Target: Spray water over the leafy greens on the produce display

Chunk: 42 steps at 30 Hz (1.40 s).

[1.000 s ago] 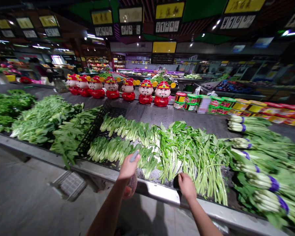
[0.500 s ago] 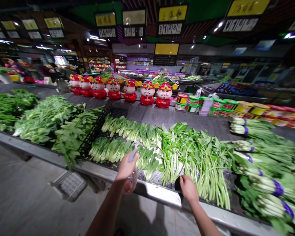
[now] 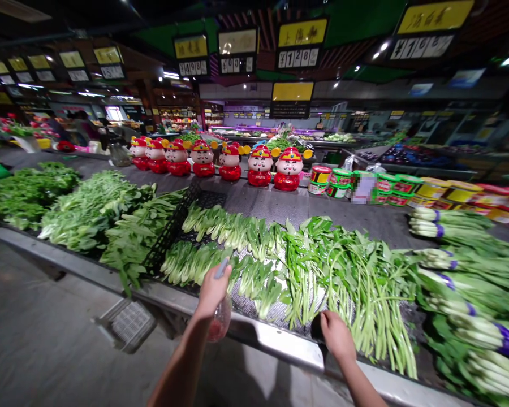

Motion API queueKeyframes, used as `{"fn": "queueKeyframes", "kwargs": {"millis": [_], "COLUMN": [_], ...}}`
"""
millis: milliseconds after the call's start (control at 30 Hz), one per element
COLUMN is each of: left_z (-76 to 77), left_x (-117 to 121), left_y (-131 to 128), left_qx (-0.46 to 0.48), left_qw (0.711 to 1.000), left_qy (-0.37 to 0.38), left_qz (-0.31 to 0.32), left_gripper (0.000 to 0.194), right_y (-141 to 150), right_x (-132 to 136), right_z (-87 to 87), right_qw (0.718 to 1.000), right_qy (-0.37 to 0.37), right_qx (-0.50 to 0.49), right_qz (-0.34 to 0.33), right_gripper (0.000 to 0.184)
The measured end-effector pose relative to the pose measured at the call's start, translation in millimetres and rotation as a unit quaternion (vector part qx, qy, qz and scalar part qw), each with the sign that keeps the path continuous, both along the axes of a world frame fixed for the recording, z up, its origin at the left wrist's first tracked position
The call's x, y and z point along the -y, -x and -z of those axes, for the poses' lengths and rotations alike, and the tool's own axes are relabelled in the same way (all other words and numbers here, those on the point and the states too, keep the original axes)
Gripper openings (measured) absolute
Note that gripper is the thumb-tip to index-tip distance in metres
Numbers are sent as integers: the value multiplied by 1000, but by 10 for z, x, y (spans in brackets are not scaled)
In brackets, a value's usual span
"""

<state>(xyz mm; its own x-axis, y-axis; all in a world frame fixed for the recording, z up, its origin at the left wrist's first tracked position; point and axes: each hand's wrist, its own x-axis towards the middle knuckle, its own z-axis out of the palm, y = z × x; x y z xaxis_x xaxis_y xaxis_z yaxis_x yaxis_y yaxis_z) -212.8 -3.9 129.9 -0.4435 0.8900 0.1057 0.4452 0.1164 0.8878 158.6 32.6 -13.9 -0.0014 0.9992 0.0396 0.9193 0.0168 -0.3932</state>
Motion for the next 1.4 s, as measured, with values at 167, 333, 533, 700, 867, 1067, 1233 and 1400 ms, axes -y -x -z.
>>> {"fn": "queueKeyframes", "kwargs": {"millis": [167,333,533,700,867,1067,1233,1400], "left_z": [-67,-188,-279,-221,-237,-269,-222,-146], "left_x": [-15,-165,-365,-506,-601,-666,-727,-739], "left_y": [164,386,617,724,754,776,847,1011], "left_qx": [37,131,144,137,154,140,134,121], "left_qw": [999,991,989,989,986,986,986,988], "left_qy": [-11,-8,-1,-8,9,50,73,80], "left_qz": [16,26,31,49,58,76,69,58], "left_gripper": [47,49,46,50,48,38,36,35], "right_y": [19,11,143,682,1362,1851,1873,1829], "right_x": [7,-14,-60,-78,-33,121,125,17], "right_z": [-28,-18,-66,-305,-450,-386,-278,-158], "right_qw": [1000,1000,999,992,975,968,970,985], "right_qy": [5,3,-30,-66,-48,-10,5,-12], "right_qx": [13,17,9,-24,-19,-11,-25,-76], "right_qz": [1,-18,-33,-102,-215,-251,-242,-154], "right_gripper": [40,38,38,36,36,39,43,51]}}
